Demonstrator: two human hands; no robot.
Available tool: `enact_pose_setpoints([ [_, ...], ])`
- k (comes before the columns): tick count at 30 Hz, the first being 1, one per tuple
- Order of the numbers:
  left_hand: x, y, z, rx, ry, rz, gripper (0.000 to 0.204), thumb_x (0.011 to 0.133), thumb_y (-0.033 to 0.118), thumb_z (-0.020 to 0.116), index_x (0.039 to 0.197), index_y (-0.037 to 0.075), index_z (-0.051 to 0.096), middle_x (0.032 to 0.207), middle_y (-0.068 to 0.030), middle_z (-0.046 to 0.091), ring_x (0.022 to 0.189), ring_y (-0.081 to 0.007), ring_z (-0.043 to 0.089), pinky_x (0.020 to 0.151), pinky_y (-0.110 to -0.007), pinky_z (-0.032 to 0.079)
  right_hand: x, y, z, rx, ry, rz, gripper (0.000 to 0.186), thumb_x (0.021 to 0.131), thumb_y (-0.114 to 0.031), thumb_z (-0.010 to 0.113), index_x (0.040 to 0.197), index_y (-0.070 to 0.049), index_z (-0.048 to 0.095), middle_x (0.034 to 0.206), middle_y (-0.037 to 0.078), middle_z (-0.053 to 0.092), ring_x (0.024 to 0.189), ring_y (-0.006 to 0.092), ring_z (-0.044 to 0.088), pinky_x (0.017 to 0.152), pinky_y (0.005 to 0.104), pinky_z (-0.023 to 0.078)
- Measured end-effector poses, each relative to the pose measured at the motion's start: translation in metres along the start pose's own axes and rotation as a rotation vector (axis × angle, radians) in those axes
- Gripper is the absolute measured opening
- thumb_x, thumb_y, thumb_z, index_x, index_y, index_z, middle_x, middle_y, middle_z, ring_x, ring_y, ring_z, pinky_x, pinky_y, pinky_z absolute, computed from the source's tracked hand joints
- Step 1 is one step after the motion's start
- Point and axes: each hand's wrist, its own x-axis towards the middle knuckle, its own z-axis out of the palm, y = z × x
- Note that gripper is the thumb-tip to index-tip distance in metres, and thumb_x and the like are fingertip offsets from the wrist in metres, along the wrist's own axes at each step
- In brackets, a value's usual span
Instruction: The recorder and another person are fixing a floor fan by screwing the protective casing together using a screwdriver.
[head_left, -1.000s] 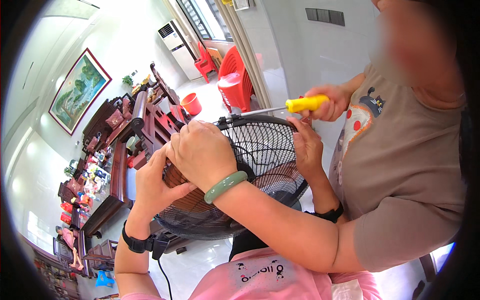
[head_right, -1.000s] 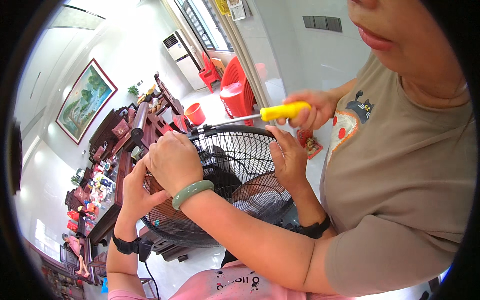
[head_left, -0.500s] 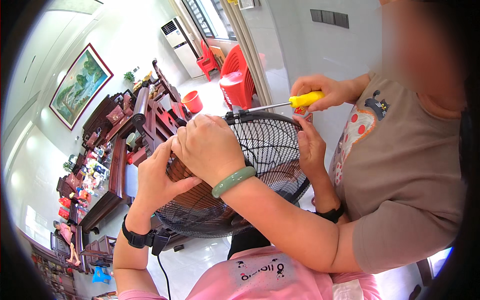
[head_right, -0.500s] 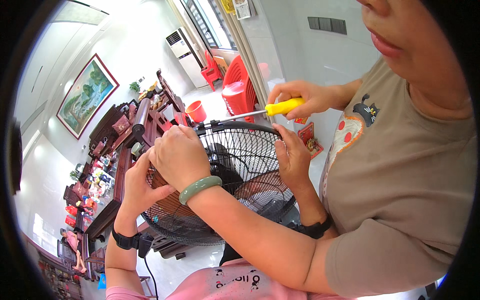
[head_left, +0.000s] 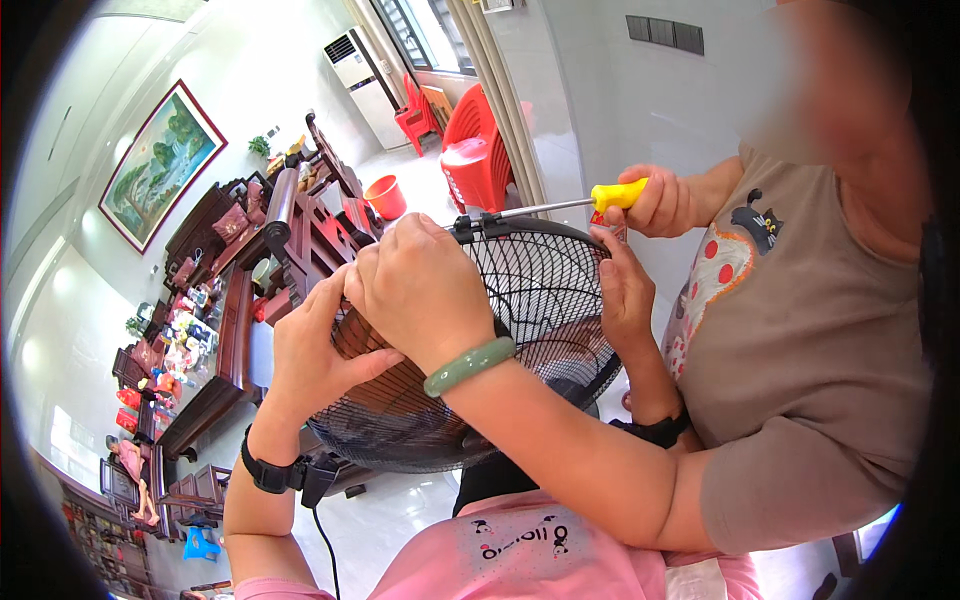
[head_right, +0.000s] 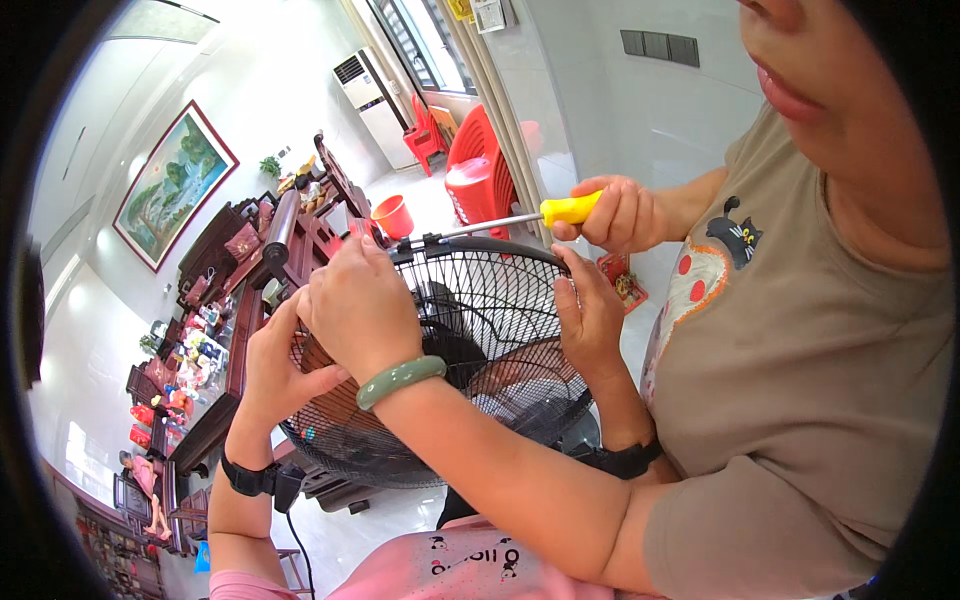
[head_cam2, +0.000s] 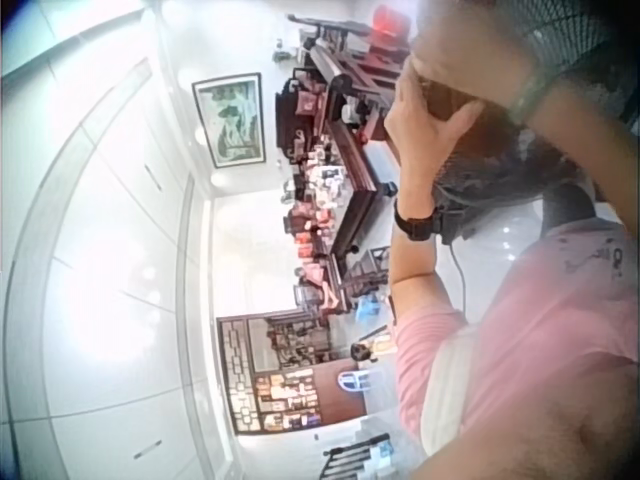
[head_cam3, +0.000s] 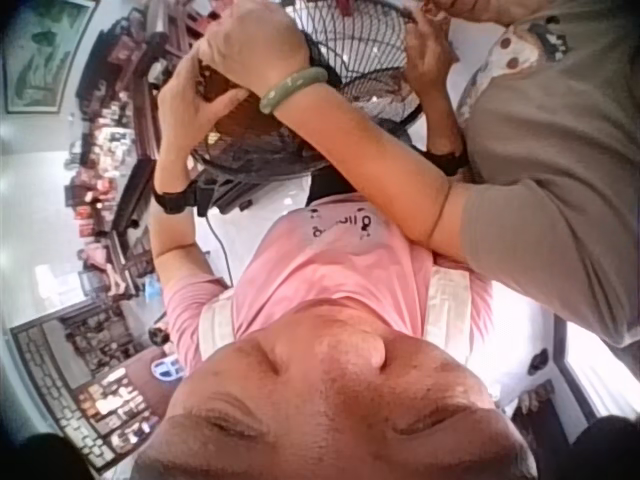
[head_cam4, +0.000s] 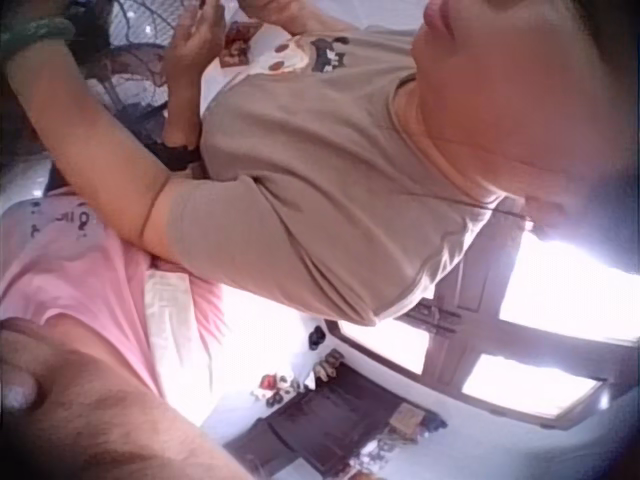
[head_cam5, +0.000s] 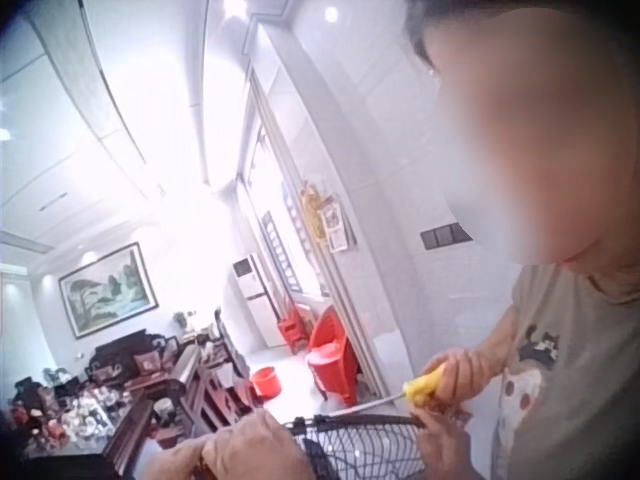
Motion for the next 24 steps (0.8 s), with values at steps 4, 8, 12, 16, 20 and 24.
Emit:
enact_pose_setpoints([
  [4, 0.002, -0.006, 0.006, 0.026, 0.018, 0.044, 0.097, 0.065, 0.049, 0.091, 0.142, 0.005, 0.053, 0.122, -0.0173, 0.070, 0.106, -0.0353, 0.071, 0.087, -0.040, 0.056, -0.004, 0.004, 0.007, -0.356, 0.100, 0.313, 0.053, 0.098, -0.054, 0.053, 0.114, -0.008, 0.073, 0.114, 0.015, 0.068, 0.114, 0.0341, 0.064, 0.101, 0.0508, 0.049],
  [8, -0.001, -0.012, 0.009, -0.001, 0.015, 0.019, 0.097, 0.063, 0.046, 0.092, 0.143, 0.007, 0.053, 0.121, -0.0168, 0.070, 0.107, -0.0330, 0.071, 0.089, -0.039, 0.056, -0.004, 0.026, -0.011, -0.149, -0.176, 0.509, 0.063, 0.093, -0.070, 0.050, 0.121, -0.018, 0.074, 0.121, 0.014, 0.067, 0.117, 0.0377, 0.063, 0.094, 0.0690, 0.048],
  [12, 0.001, -0.011, 0.014, -0.010, -0.014, -0.028, 0.097, 0.063, 0.046, 0.093, 0.142, 0.007, 0.053, 0.119, -0.0166, 0.071, 0.106, -0.0318, 0.071, 0.089, -0.038, 0.056, -0.005, 0.052, 0.019, 0.173, -0.201, 0.398, 0.063, 0.083, -0.074, 0.061, 0.109, -0.019, 0.079, 0.116, 0.017, 0.069, 0.118, 0.0429, 0.062, 0.101, 0.0677, 0.045],
  [16, -0.003, -0.011, 0.015, -0.007, 0.003, 0.013, 0.097, 0.064, 0.047, 0.092, 0.142, 0.007, 0.053, 0.118, -0.0167, 0.071, 0.103, -0.0320, 0.072, 0.087, -0.038, 0.056, -0.011, 0.048, 0.023, 0.045, -0.150, 0.332, 0.065, 0.088, -0.074, 0.055, 0.115, -0.019, 0.076, 0.114, 0.020, 0.069, 0.109, 0.0421, 0.066, 0.094, 0.0590, 0.054],
  [20, -0.009, -0.015, 0.019, -0.003, 0.015, 0.022, 0.096, 0.064, 0.048, 0.092, 0.142, 0.006, 0.053, 0.117, -0.0166, 0.071, 0.100, -0.0317, 0.072, 0.086, -0.038, 0.056, -0.016, 0.045, 0.030, 0.041, -0.102, 0.293, 0.065, 0.090, -0.074, 0.053, 0.116, -0.018, 0.074, 0.117, 0.021, 0.068, 0.107, 0.0439, 0.066, 0.092, 0.0584, 0.055],
  [24, -0.015, -0.020, 0.023, -0.025, 0.011, 0.007, 0.097, 0.064, 0.049, 0.092, 0.142, 0.006, 0.053, 0.117, -0.0161, 0.071, 0.098, -0.0305, 0.072, 0.085, -0.038, 0.056, -0.021, 0.038, 0.024, -0.013, -0.115, 0.268, 0.063, 0.091, -0.073, 0.051, 0.124, -0.024, 0.072, 0.141, 0.020, 0.056, 0.109, 0.0467, 0.064, 0.094, 0.0609, 0.054],
])
